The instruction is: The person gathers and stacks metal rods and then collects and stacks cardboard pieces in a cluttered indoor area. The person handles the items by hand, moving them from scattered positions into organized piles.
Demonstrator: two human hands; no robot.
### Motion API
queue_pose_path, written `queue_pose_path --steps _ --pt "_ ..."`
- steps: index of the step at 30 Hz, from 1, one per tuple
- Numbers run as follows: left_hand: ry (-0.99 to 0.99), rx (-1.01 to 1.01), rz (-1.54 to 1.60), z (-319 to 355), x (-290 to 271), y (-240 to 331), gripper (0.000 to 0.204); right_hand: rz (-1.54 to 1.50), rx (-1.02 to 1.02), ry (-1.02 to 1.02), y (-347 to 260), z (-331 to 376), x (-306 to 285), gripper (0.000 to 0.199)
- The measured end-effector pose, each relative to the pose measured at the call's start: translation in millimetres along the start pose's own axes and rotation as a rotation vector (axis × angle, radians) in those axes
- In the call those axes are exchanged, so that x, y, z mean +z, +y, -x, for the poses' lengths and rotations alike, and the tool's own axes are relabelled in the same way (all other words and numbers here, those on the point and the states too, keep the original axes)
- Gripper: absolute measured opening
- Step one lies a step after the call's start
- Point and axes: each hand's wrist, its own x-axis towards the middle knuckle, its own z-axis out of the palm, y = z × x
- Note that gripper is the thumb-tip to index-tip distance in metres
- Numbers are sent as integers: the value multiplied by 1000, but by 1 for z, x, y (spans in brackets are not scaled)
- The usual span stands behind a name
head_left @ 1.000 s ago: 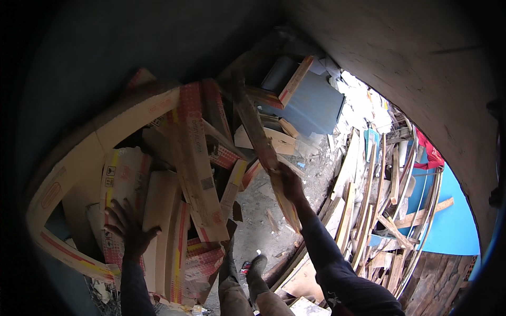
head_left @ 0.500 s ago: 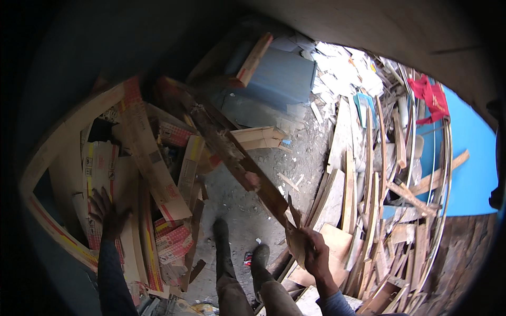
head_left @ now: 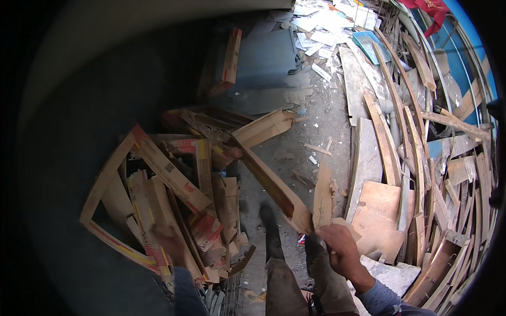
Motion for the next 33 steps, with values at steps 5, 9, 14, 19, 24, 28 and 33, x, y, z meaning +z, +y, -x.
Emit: queue_pose_path --steps 5,9,14,19,24,28,33 --pt "-1294 -686 827 159 79 156 57 111 -292 -247 -11 47 15 49" --pt "-1340 -869 1174 212 104 222 69 134 -416 -377 -10 84 26 53" --pt "-1474 -1060 1234 233 90 249 42 171 -545 -449 8 120 40 49" --pt "-1190 -789 929 248 72 255 42 97 -583 -481 15 143 65 45" --pt "-1095 -584 634 229 50 228 47 -115 -520 -567 1 148 71 32" --pt "-1068 -526 347 214 13 202 55 -294 37 -216 1 138 61 23" --pt "-908 -580 615 184 -87 179 55 -202 330 170 30 113 57 20"
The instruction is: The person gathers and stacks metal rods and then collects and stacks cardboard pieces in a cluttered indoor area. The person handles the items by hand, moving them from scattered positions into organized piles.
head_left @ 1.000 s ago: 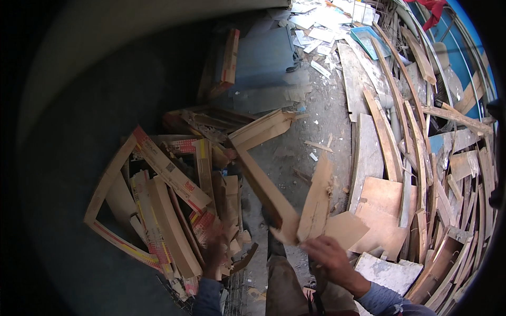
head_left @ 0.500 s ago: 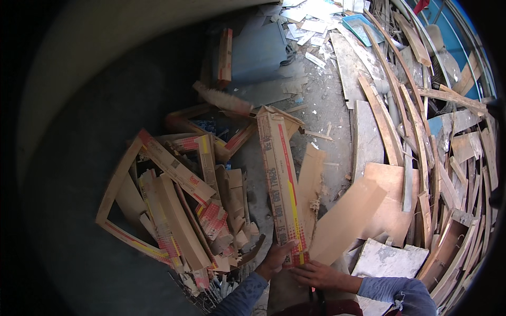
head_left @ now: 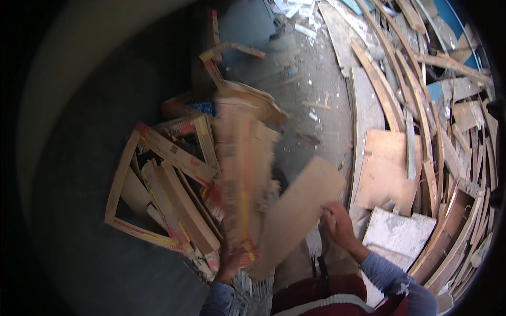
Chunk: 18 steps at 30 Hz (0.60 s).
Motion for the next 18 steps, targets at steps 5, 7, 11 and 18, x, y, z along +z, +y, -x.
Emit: queue_pose_path --steps 5,7,11,18 --pt "434 -32 -109 85 -126 43 51 -157 81 -83 13 -13 33 18" --pt "640 -42 -310 109 -180 60 57 -172 110 -158 15 -15 52 17" --pt "1027 41 -113 166 -234 84 62 -162 110 -328 21 -30 97 16" --pt "1020 261 -138 123 -261 39 63 -75 41 -516 24 -74 171 18"
